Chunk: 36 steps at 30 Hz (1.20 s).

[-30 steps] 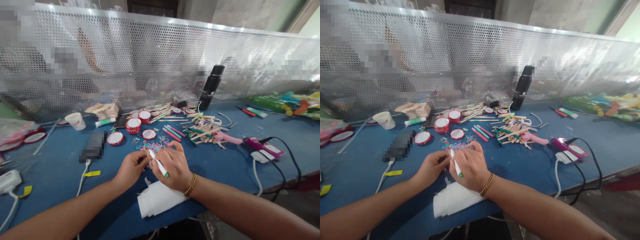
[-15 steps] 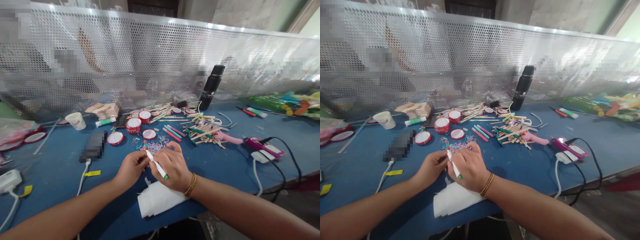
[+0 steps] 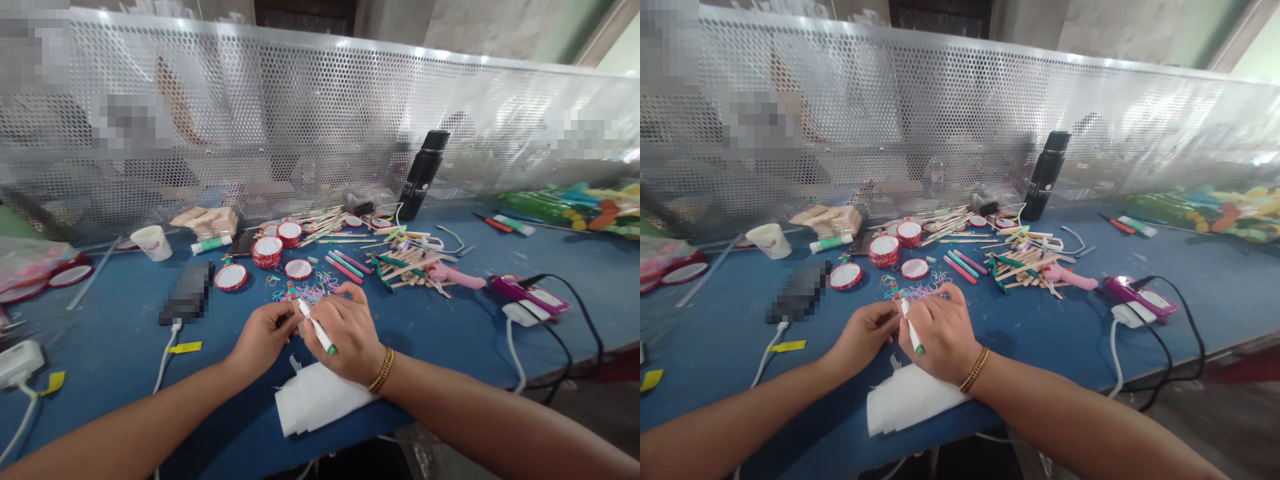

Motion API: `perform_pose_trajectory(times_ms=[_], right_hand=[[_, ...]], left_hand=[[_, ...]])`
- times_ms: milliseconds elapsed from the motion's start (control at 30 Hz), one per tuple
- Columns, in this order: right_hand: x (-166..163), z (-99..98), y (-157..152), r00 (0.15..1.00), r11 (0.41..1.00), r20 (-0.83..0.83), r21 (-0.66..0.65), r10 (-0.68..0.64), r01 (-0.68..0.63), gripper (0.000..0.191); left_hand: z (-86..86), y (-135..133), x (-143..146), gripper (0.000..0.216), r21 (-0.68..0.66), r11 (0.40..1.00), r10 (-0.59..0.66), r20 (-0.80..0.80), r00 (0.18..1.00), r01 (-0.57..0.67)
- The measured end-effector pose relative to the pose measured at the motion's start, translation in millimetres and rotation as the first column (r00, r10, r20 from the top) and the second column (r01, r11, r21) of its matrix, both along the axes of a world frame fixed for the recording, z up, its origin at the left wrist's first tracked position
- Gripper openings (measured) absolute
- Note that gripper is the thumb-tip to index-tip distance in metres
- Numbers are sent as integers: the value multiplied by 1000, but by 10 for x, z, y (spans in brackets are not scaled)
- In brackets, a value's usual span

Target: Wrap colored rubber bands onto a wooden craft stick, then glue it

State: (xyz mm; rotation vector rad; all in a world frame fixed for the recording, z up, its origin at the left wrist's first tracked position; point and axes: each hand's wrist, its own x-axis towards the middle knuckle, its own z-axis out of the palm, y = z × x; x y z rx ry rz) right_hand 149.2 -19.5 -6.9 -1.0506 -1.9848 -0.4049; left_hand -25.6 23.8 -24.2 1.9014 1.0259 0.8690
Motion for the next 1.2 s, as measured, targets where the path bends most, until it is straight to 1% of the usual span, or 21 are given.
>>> perform_pose_trajectory(times_ms=[67,267,400,567,767,1000,1200], right_hand=[[3,0,-2,1000,1000,2,2,2,-2,16],[-2,-4,-15,997,997,-11,22,74,-74,12],[-3,-7,-11,995,995,-10,25,95,-95,12],[-2,-12,-4,996,996,-14,9,90,-90,11],[-8,-18,0,997,997,-6,21,75,-74,12],[-1,-17,4,1000,999,0,36,17,-17,18],[-3,-11,-4,996,994,-8,65,84,-83,12]], left_hand=[[-1,0,-1,33,-1,1000,0,-2,1000,0],[-8,-4,-3,31,8,1000,17,-12,1000,-16],[1,-6,2,31,4,1000,17,-18,1000,-17],[-16,-3,-2,30,5,1000,18,-34,999,-18],[-16,-2,-3,32,8,1000,22,-36,999,-22],[17,-10,15,32,-28,1000,11,-6,1000,-11],[9,-11,12,31,-12,1000,24,-11,1000,-24]])
